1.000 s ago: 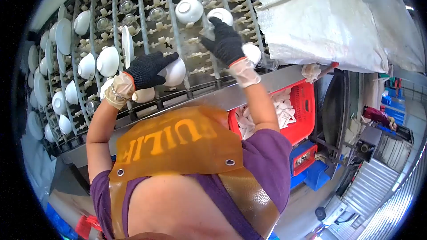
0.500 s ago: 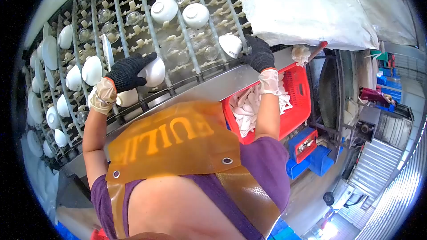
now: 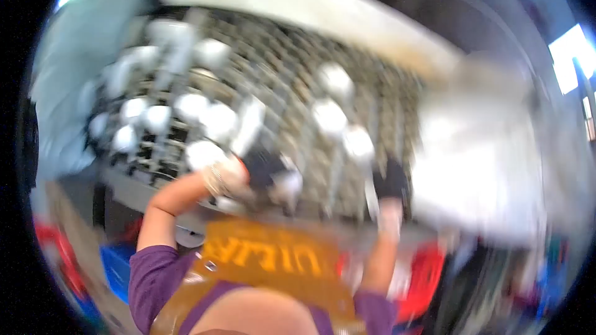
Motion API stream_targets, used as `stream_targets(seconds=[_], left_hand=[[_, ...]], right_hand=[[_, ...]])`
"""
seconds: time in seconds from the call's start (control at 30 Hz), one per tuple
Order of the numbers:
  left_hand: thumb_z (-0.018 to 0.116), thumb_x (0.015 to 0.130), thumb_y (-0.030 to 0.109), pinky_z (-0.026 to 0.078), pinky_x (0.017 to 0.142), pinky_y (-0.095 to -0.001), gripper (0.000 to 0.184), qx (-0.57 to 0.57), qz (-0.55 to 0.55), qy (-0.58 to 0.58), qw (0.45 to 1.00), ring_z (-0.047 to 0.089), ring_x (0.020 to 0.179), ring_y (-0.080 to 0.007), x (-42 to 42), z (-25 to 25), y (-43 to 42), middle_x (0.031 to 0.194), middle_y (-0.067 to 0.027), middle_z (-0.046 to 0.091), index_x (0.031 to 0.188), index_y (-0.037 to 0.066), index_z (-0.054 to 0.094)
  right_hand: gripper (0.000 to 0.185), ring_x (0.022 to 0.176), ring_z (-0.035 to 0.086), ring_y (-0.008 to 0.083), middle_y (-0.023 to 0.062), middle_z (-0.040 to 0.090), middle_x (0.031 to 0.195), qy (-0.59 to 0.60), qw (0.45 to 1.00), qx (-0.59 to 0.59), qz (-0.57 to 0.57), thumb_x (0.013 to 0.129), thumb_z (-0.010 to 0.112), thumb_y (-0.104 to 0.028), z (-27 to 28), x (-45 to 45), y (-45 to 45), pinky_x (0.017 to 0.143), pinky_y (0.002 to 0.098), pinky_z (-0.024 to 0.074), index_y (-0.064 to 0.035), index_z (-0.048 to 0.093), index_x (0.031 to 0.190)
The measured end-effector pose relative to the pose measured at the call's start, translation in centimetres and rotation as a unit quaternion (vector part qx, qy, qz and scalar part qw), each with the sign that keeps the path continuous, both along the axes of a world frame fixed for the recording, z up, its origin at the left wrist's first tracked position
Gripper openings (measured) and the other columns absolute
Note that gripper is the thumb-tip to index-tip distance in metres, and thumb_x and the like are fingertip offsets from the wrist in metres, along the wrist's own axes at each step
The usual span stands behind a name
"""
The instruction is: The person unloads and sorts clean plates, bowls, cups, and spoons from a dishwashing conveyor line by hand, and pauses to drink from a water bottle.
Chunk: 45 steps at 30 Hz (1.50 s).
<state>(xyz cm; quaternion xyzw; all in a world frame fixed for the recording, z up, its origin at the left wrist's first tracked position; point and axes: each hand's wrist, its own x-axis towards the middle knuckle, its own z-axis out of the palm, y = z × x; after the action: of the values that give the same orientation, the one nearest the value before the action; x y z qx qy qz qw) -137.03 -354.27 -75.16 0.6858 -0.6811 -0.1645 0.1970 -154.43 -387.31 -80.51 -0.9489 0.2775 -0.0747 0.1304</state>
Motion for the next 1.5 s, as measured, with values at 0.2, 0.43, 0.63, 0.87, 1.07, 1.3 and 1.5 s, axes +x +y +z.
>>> stream_targets(seconds=[0.2,0.43,0.63,0.87,1.07,1.3,1.5], left_hand=[[0.065,0.079,0.026,0.045,0.088,-0.0379,0.044,-0.034,0.178,0.129,0.975,0.058,0.101,-0.0291,1.4,10.7,0.7,0.111,-0.0128,0.060,0.119,0.012,0.056],[0.066,0.080,0.015,0.048,0.085,-0.0324,0.032,-0.440,0.498,-0.126,0.736,0.060,0.094,-0.0220,6.7,19.6,14.6,0.099,-0.0119,0.063,0.110,0.005,0.061],[0.068,0.078,0.012,0.050,0.073,-0.0278,0.026,-0.459,0.652,-0.303,0.522,0.061,0.076,-0.0142,7.4,28.0,24.9,0.085,-0.0096,0.065,0.101,0.001,0.063],[0.077,0.062,0.042,0.038,0.100,-0.0384,0.108,-0.300,0.803,-0.383,0.344,0.045,0.119,-0.0379,17.7,34.8,40.0,0.134,-0.0282,0.038,0.141,-0.001,0.017],[0.083,0.053,0.043,0.034,0.104,-0.0346,0.139,-0.253,0.896,-0.143,0.335,0.042,0.124,-0.0343,22.6,37.4,44.5,0.140,-0.0284,0.029,0.139,-0.002,-0.015],[0.084,0.053,0.044,0.036,0.102,-0.0345,0.131,-0.260,0.888,-0.170,0.339,0.046,0.121,-0.0334,23.9,37.4,45.7,0.132,-0.0266,0.043,0.139,-0.008,0.000],[0.085,0.054,0.032,0.047,0.088,-0.0344,0.088,-0.465,0.698,-0.167,0.518,0.060,0.099,-0.0277,20.9,38.7,39.8,0.110,-0.0203,0.060,0.120,-0.006,0.041]], right_hand=[[0.040,0.094,0.057,0.0254,0.0150,0.059,0.107,-0.233,0.949,0.050,0.204,0.074,0.065,-0.003,1.7,1.5,0.4,0.082,0.0338,0.0457,0.0027,0.056,0.113],[0.029,0.076,0.060,0.0230,0.0121,0.064,0.091,-0.206,0.945,0.022,0.255,0.078,0.067,-0.010,9.5,1.7,3.8,0.069,0.0331,0.0486,-0.0030,0.063,0.105],[0.027,0.084,0.061,0.0289,0.0149,0.063,0.093,-0.127,0.904,0.232,0.335,0.075,0.065,-0.010,8.3,2.3,7.4,0.077,0.0377,0.0487,-0.0015,0.063,0.100],[0.024,0.070,0.058,0.0192,0.0073,0.062,0.087,-0.143,0.839,0.258,0.458,0.079,0.065,-0.009,13.9,0.7,13.8,0.064,0.0315,0.0480,-0.0090,0.064,0.103],[0.024,0.073,0.060,0.0218,0.0097,0.063,0.089,-0.156,0.876,0.187,0.417,0.078,0.066,-0.009,11.6,1.4,15.2,0.065,0.0315,0.0489,-0.0083,0.065,0.102],[0.024,0.089,0.063,0.0253,0.0134,0.065,0.102,-0.045,0.884,0.200,0.420,0.081,0.065,-0.015,12.5,1.3,17.4,0.078,0.0371,0.0494,-0.0080,0.065,0.104],[0.027,0.085,0.063,0.0296,0.0133,0.065,0.095,-0.026,0.862,0.208,0.461,0.077,0.067,-0.017,14.4,0.9,17.4,0.076,0.0384,0.0498,-0.0092,0.064,0.102]])
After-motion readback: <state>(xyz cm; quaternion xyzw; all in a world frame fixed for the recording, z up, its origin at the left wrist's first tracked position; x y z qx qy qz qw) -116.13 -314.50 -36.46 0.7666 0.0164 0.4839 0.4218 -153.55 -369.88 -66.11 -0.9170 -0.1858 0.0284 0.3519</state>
